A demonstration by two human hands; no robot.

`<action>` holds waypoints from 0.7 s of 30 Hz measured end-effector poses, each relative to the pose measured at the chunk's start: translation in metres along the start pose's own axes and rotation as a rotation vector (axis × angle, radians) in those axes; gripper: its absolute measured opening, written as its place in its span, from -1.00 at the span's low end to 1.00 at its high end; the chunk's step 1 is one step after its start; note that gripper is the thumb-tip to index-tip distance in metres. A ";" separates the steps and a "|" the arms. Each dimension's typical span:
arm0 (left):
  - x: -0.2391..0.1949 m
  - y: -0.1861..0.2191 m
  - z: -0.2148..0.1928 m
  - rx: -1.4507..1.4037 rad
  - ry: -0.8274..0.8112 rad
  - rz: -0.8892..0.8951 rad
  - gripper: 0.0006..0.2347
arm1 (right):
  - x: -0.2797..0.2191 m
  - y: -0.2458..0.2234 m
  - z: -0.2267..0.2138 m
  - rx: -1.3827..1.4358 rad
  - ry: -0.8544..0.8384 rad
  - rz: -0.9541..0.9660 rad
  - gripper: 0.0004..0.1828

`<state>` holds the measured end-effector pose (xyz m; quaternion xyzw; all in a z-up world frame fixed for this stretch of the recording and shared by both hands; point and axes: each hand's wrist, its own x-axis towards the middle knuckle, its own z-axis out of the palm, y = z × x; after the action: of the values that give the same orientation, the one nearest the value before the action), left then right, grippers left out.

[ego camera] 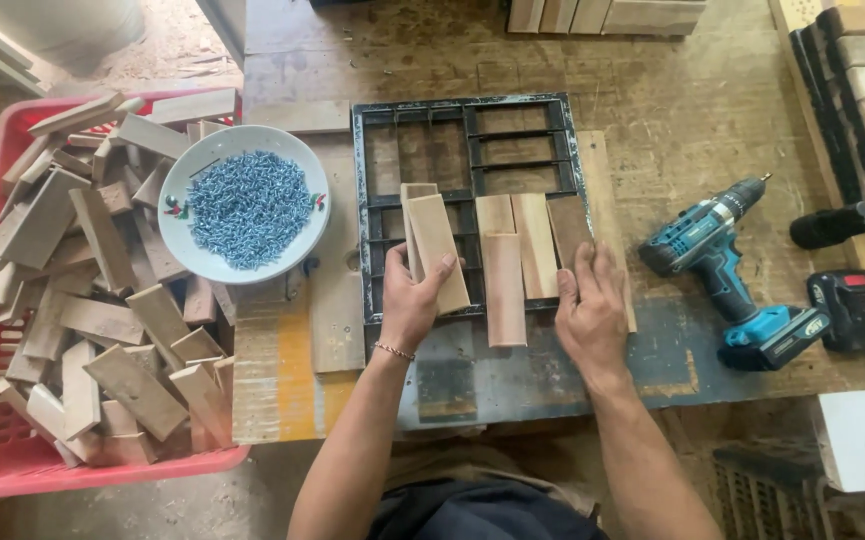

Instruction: Assembling wooden floor tiles by placing small wood slats into a plastic base and securing them with screws using a power drill.

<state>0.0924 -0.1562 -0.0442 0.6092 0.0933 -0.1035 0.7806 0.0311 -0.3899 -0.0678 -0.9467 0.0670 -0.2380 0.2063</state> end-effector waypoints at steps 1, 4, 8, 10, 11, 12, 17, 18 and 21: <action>0.002 -0.001 0.002 -0.005 0.002 0.016 -0.46 | 0.003 -0.002 0.002 0.013 -0.045 0.007 -0.44; -0.001 -0.003 0.005 -0.040 0.004 0.013 -0.48 | 0.011 -0.011 0.008 -0.004 -0.134 0.036 -0.40; -0.002 0.001 0.006 -0.078 -0.008 0.013 -0.49 | 0.035 -0.022 -0.001 -0.087 -0.364 0.112 -0.03; -0.001 -0.002 0.004 -0.084 -0.013 0.016 -0.49 | 0.039 -0.026 -0.003 -0.099 -0.424 0.094 0.01; 0.000 -0.005 0.003 -0.092 -0.020 0.016 -0.50 | 0.040 -0.028 -0.004 -0.114 -0.483 0.078 0.07; 0.000 -0.004 0.005 -0.092 -0.019 0.019 -0.50 | 0.040 -0.031 -0.008 -0.113 -0.482 0.076 0.07; -0.006 0.001 0.004 -0.108 0.066 -0.011 -0.53 | 0.001 -0.049 0.002 0.007 -0.196 -0.041 -0.09; -0.002 -0.004 -0.003 -0.111 0.073 -0.004 -0.53 | 0.004 -0.055 0.000 0.011 -0.197 -0.051 -0.09; -0.004 -0.013 -0.016 0.166 0.158 0.060 -0.57 | 0.007 -0.060 -0.008 0.114 -0.462 0.171 -0.11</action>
<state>0.0843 -0.1436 -0.0594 0.6807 0.1273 -0.0392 0.7204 0.0348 -0.3398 -0.0330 -0.9537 0.0846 -0.0005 0.2885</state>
